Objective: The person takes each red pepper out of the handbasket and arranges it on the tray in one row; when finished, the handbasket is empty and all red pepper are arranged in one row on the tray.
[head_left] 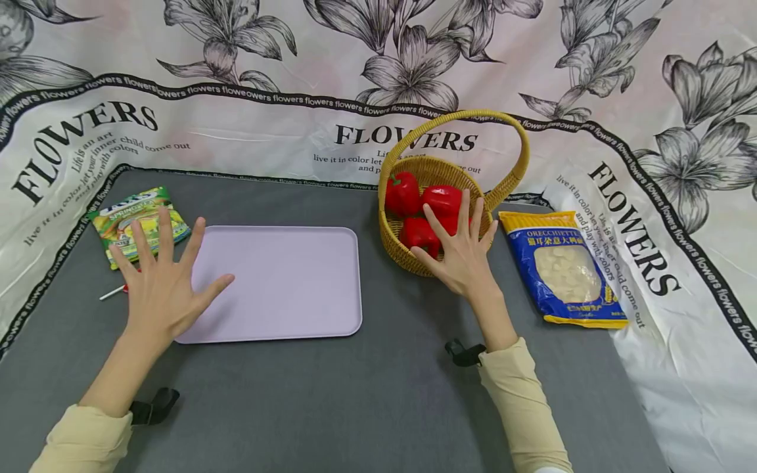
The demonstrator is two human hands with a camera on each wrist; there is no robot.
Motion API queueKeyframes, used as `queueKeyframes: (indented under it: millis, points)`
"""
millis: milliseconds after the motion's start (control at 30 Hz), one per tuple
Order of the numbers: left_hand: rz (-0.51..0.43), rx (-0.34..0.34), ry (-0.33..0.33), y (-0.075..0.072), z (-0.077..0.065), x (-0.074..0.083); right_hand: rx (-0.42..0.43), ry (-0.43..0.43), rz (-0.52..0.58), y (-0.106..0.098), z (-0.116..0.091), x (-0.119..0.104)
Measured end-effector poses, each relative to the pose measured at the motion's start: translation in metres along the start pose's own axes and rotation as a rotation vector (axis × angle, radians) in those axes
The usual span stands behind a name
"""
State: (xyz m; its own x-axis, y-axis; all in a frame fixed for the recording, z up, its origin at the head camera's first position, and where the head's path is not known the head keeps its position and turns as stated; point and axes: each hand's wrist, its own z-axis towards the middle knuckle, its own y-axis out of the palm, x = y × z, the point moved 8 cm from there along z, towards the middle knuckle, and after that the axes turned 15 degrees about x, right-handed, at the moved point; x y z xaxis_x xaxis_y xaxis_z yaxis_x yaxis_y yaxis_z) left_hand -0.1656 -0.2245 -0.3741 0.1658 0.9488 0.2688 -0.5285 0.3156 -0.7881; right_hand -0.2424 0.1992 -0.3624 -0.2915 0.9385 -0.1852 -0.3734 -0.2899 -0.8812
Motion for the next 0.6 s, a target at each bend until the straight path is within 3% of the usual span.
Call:
queueKeyframes:
  millis: [200, 467, 600]
  points:
    - [-0.084, -0.092, 0.033, 0.003, -0.018, -0.005, -0.01, -0.063, 0.029, 0.0, -0.003, -0.001]
    - [-0.244, -0.246, -0.003, 0.007, -0.039, -0.03, 0.013, -0.192, 0.122, -0.004, -0.007, -0.003]
    - [-0.366, -0.218, 0.096, 0.005, -0.044, -0.036, 0.012, -0.218, 0.168, -0.007, -0.01, 0.001]
